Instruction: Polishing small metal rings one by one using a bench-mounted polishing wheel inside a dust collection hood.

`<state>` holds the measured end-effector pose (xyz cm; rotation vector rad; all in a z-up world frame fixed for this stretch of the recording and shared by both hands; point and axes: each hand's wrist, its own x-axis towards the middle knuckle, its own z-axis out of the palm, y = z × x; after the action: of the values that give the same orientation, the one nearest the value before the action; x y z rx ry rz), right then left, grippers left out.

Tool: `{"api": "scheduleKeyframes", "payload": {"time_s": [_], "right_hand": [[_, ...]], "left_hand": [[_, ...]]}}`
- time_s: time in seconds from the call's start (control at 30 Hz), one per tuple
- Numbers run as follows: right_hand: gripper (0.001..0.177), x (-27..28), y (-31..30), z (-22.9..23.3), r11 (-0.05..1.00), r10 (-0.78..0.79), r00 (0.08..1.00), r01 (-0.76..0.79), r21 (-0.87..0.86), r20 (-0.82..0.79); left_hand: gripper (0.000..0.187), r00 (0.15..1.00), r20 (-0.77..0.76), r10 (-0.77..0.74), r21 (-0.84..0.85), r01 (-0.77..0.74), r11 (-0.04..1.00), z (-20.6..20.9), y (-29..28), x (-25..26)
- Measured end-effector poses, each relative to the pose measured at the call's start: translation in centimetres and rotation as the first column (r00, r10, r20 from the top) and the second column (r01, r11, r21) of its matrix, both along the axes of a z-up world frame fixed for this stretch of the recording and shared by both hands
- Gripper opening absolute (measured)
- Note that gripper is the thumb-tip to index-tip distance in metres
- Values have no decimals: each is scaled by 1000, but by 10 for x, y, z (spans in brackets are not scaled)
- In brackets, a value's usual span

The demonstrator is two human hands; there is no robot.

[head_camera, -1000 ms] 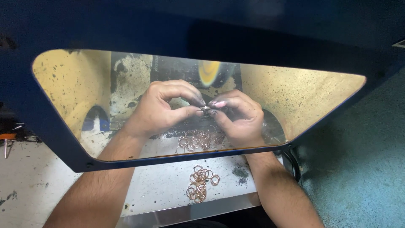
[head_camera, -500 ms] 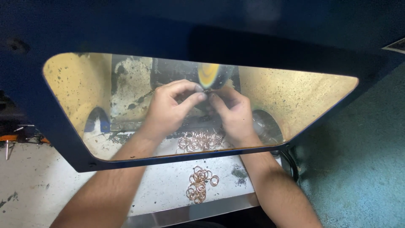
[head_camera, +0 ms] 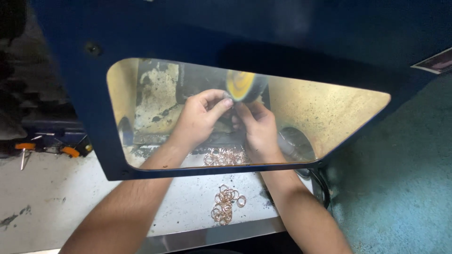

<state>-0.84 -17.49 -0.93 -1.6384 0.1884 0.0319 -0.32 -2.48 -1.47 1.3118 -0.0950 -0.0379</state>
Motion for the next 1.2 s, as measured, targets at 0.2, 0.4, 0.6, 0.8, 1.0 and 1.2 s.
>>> {"api": "scheduleKeyframes", "payload": {"time_s": [0.2,0.4,0.6,0.8,1.0,1.2], "right_hand": [[7,0,-32,2,930,288,743,-64,-363,605],[7,-1,-19,3,950,199,887,-70,-304,417],[8,-3,3,14,992,101,989,-109,66,110],[14,4,-35,-21,967,230,888,-161,-199,398],[13,-4,-35,-6,973,230,726,-192,-129,648],[10,-9,-30,0,979,203,768,-176,-105,607]], "left_hand": [[9,848,530,-18,169,-85,982,24,19,-7],[5,774,629,72,201,-252,947,13,10,-1],[4,836,527,153,241,-320,917,10,4,3],[18,528,834,158,130,-468,874,19,5,-9],[10,450,883,132,91,-440,893,32,1,-12],[12,484,864,142,91,-426,900,29,-2,-11]]}}
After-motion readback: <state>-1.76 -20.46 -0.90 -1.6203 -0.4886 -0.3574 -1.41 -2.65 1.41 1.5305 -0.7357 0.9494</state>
